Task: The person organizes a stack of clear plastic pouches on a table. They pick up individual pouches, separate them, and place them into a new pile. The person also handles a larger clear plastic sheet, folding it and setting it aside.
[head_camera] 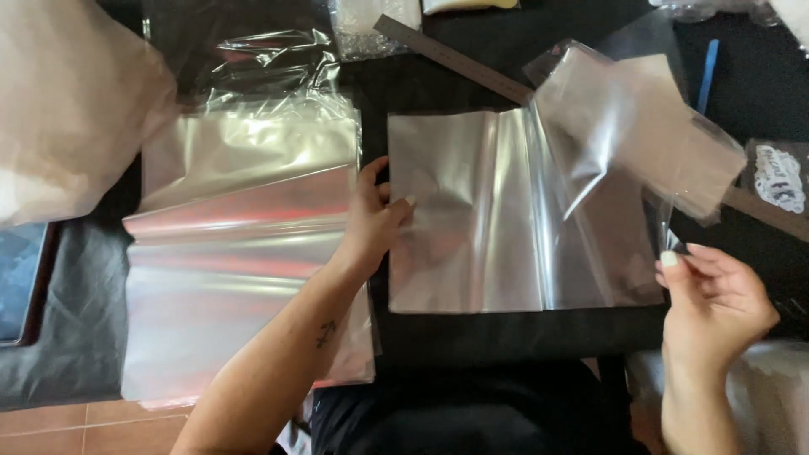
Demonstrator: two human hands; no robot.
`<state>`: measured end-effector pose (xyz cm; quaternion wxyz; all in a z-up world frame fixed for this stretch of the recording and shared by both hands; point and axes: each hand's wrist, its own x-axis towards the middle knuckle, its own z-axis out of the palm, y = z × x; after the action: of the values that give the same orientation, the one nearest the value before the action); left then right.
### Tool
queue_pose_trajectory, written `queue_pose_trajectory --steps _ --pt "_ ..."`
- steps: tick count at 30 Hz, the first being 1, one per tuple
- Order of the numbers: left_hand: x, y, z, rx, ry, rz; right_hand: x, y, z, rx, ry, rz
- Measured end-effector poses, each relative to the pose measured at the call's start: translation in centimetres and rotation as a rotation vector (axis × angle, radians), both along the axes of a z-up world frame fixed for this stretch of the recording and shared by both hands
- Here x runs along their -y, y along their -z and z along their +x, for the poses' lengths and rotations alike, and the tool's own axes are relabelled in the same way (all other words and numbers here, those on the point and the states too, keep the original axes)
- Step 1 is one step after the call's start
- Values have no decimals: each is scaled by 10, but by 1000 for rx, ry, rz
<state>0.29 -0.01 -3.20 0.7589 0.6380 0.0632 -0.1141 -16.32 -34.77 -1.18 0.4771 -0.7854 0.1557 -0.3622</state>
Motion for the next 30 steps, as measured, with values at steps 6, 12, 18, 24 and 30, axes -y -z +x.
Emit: queue_pose_trajectory --steps 6,12,18,24,30 --pt "-2 -23 -6 -34 19 49 27 -7 -20 -240 80 -716" --pt "-10 21 0 159 63 -20 -96 -26 22 61 -314 -838" --pt "-9 45 10 157 51 -71 -212 -7 41 -36 -774 -918" --pt "2 -11 -3 21 -17 104 -213 -33 39 254 -767 -1078" --pt "1 -15 -3 3 -19 73 -198 -20 39 54 -862 -789"
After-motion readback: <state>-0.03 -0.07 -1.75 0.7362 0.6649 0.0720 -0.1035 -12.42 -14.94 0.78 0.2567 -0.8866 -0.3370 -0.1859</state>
